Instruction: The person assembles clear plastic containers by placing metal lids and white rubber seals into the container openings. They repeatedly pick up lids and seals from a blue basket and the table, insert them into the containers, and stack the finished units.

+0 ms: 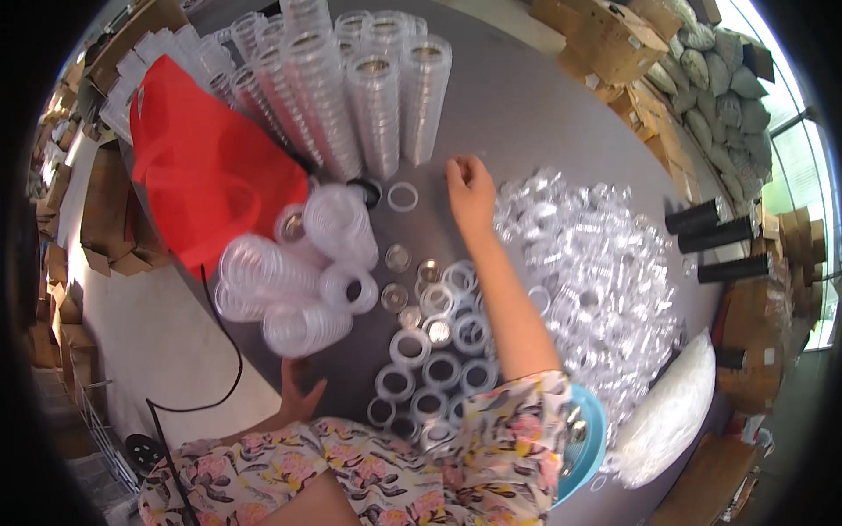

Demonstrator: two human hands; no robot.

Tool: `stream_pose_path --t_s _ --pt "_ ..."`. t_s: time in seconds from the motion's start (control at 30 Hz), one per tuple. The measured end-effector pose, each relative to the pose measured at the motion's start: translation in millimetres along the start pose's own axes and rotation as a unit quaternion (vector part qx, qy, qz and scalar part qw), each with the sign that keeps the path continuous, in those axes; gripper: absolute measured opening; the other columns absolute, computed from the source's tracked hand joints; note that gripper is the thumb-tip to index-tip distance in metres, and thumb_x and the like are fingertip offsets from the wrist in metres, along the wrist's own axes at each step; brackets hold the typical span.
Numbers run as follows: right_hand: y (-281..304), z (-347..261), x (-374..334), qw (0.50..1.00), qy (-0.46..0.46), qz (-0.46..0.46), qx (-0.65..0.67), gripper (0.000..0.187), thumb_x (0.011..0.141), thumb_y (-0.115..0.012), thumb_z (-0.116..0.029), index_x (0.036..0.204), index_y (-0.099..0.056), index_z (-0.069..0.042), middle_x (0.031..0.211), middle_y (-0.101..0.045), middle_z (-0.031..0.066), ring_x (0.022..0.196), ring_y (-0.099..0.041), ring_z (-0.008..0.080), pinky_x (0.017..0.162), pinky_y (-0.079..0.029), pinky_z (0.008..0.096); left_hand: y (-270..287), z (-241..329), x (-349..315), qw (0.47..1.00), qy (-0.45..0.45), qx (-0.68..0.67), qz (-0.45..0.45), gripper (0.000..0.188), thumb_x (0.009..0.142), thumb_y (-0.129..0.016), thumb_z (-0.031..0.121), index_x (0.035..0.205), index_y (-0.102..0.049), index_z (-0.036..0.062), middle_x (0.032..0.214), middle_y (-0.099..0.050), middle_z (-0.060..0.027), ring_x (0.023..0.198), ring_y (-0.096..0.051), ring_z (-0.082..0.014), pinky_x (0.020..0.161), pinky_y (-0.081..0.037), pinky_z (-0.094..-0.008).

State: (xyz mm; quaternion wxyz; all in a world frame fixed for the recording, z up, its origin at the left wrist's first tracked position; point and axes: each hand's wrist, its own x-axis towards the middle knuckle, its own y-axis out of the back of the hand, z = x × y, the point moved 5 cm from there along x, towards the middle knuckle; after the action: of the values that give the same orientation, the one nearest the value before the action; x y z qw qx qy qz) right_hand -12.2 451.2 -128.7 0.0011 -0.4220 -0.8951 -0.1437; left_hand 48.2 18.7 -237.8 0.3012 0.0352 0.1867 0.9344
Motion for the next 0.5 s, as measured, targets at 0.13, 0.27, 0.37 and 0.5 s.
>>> stream_pose_path --t_s 0.13,0.27,0.37,0.5 --pt "-12 -48 -75 0.984 -0.037 -0.175 0.005 0.023 0.088 -0.058 -0.020 0.094 -0.061 0.002 0.072 -0.062 0.0064 0.064 -0.057 0.0096 0.058 -0.044 0.0235 -1 13 8 0.996 -0.082 0.042 0.013 0.078 0.070 -0.071 0.005 0.133 -0.026 -0.0019 0.127 -0.033 -0.0184 0.115 -0.042 -0.0287 0.098 -0.034 -0.0408" --pt "-34 -93 -153 0.972 0.131 -0.188 0.055 0.029 0.082 -0.066 -0.018 0.105 -0.058 -0.003 0.090 -0.063 0.0096 0.080 -0.060 0.0154 0.071 -0.047 0.0269 -6 10 25 0.980 -0.164 0.033 0.107 0.080 0.070 -0.072 0.005 0.135 -0.026 -0.0026 0.131 -0.031 -0.0197 0.121 -0.037 -0.0312 0.102 -0.030 -0.0410" --pt "-58 -133 -203 0.925 0.333 -0.175 -0.057 0.046 0.073 -0.072 -0.017 0.114 -0.055 -0.008 0.111 -0.057 0.0110 0.101 -0.056 0.0235 0.084 -0.045 0.0335 -15 12 48 0.967 -0.187 0.022 0.169 0.082 0.068 -0.074 0.009 0.134 -0.027 -0.0034 0.129 -0.034 -0.0196 0.121 -0.037 -0.0317 0.101 -0.031 -0.0406" --pt "-91 -129 -236 0.877 0.407 -0.151 -0.207 0.048 0.069 -0.072 -0.016 0.114 -0.055 -0.012 0.125 -0.048 0.0101 0.112 -0.047 0.0303 0.090 -0.043 0.0397 -36 4 78 0.972 -0.150 -0.034 0.177 0.083 0.063 -0.078 0.011 0.130 -0.032 -0.0040 0.121 -0.040 -0.0205 0.115 -0.042 -0.0343 0.097 -0.035 -0.0422"
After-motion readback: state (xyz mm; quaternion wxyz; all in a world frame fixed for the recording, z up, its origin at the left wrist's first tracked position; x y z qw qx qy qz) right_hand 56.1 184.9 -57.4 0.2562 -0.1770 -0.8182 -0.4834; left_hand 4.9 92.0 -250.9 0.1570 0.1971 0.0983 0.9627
